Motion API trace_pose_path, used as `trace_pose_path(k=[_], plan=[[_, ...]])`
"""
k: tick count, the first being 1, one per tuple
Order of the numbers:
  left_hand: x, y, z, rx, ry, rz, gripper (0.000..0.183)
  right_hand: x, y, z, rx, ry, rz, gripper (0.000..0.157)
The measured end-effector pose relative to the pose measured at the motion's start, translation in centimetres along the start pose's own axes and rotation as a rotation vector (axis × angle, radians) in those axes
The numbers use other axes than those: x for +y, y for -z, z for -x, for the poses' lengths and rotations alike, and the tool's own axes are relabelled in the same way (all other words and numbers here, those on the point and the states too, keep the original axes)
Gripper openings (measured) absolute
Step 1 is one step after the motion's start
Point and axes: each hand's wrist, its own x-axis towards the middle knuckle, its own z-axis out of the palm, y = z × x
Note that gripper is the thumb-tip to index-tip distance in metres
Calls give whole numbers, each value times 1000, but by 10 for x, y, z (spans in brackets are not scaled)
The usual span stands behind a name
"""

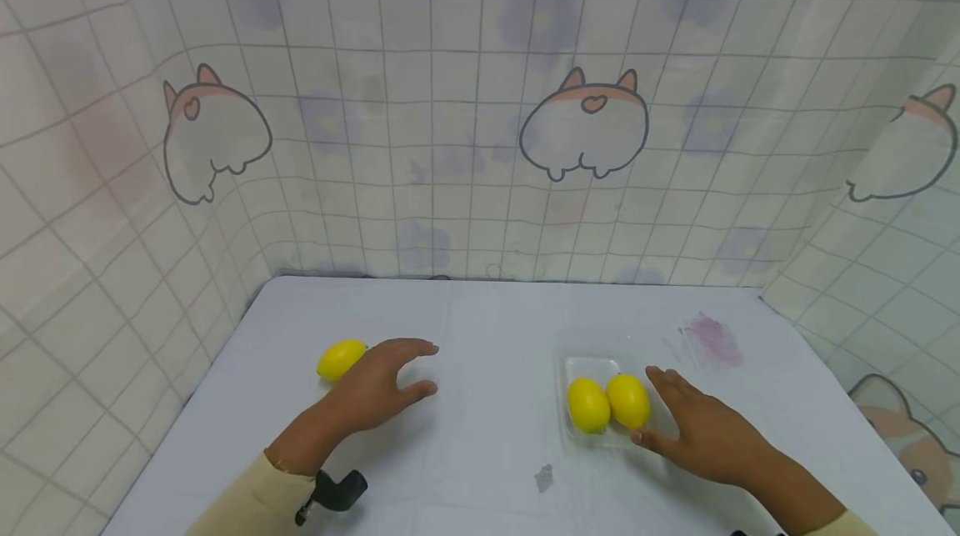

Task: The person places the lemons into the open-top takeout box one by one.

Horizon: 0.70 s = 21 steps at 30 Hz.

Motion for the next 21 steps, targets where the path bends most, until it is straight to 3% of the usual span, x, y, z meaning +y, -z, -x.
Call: trace_pose_path(k=[11,21], plan=[[-14,13,7,24,-9,13,52,0,1,1,-1,1,-1,105],[-30,20,11,40,37,-1,51,0,1,0,-10,5,-1,105]])
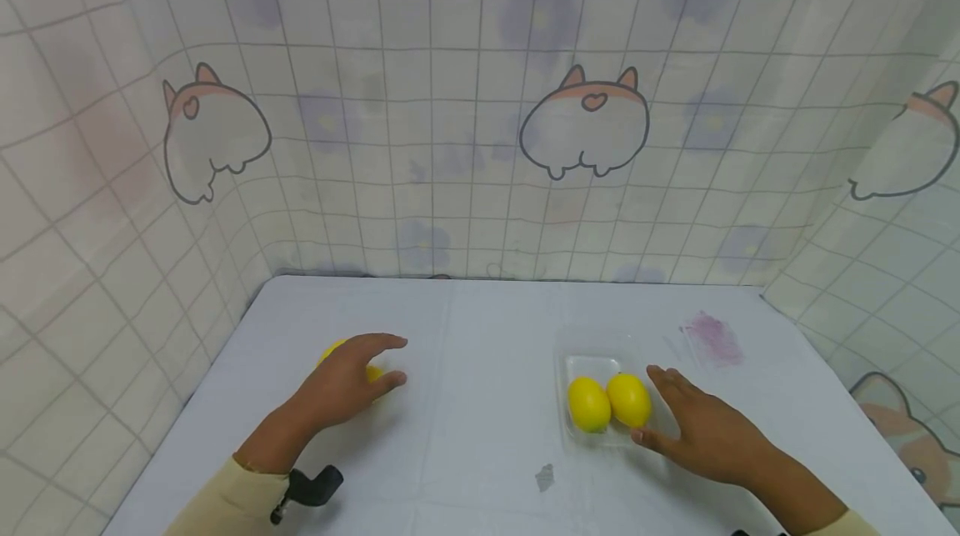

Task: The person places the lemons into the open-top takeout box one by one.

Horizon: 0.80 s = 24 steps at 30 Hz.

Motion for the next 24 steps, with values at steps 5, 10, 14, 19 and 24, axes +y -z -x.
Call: trace_pose_path(k=[5,10,14,19,24], plan=[[-9,4,2,4,44,2,52,1,-1,-1,0,1,4,106],[-17,7,4,6,67,11,52,1,-2,-1,0,-7,6,106],[-20,10,6,4,80,18,51,2,-2,0,0,-9,4,106],[-24,16,7,18,74,16,49,2,-2,0,-1,-5,0,106],[-32,20,7,32,96,25,47,2,-2,-1,-2,-6,-2,105]])
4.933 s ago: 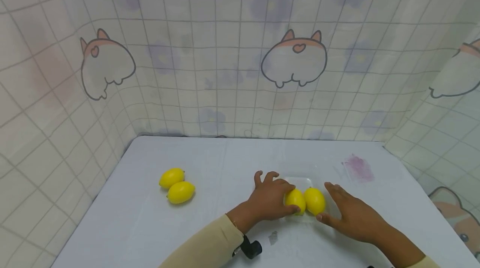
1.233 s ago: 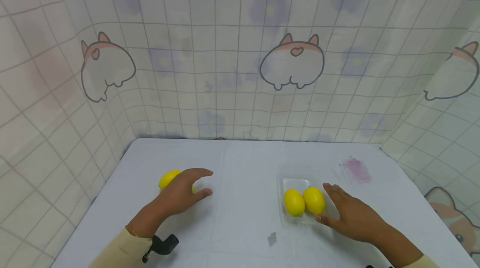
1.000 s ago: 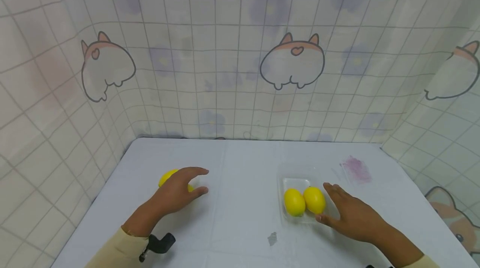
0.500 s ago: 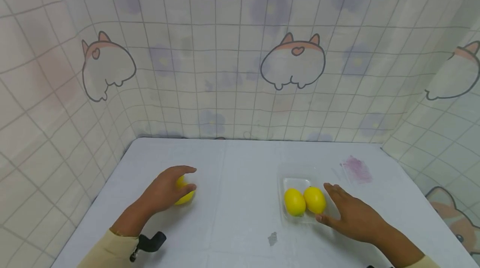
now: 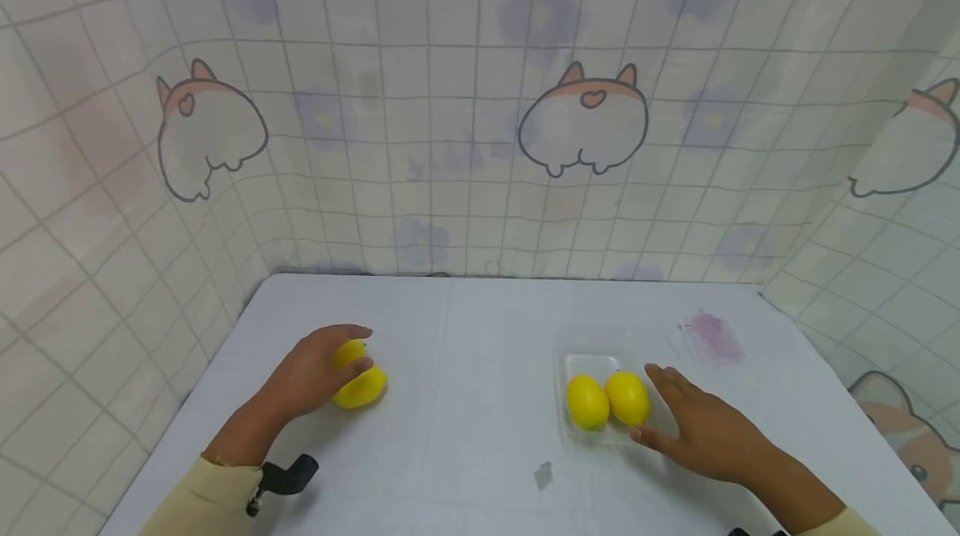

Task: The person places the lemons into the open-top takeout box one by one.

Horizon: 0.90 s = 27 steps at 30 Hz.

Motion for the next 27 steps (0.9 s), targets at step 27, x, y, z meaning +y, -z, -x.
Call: trace_pose_path(k=[27], plan=[[-43,-5,-4,14,84,-7,43,-1,1,1,-4,-10,-3,105]])
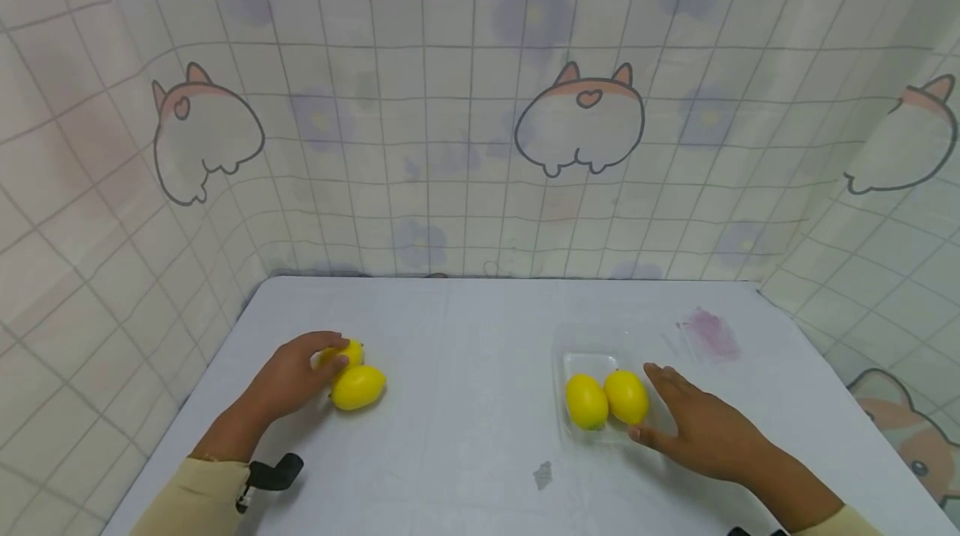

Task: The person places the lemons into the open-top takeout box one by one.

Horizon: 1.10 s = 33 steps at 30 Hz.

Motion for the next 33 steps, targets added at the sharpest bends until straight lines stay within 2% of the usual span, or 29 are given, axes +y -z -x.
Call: trace_pose_path(k=[9,21,33], plan=[[-5,4,2,-12,7,3,45,0,0,0,4,-2,-1,105],[-7,14,2,-62,-21,-63,54,2,-2,1,-1,-6,-15,106],[-8,13,-3,-67,-2,-57,65,3,-2,0,3,2,-21,106]])
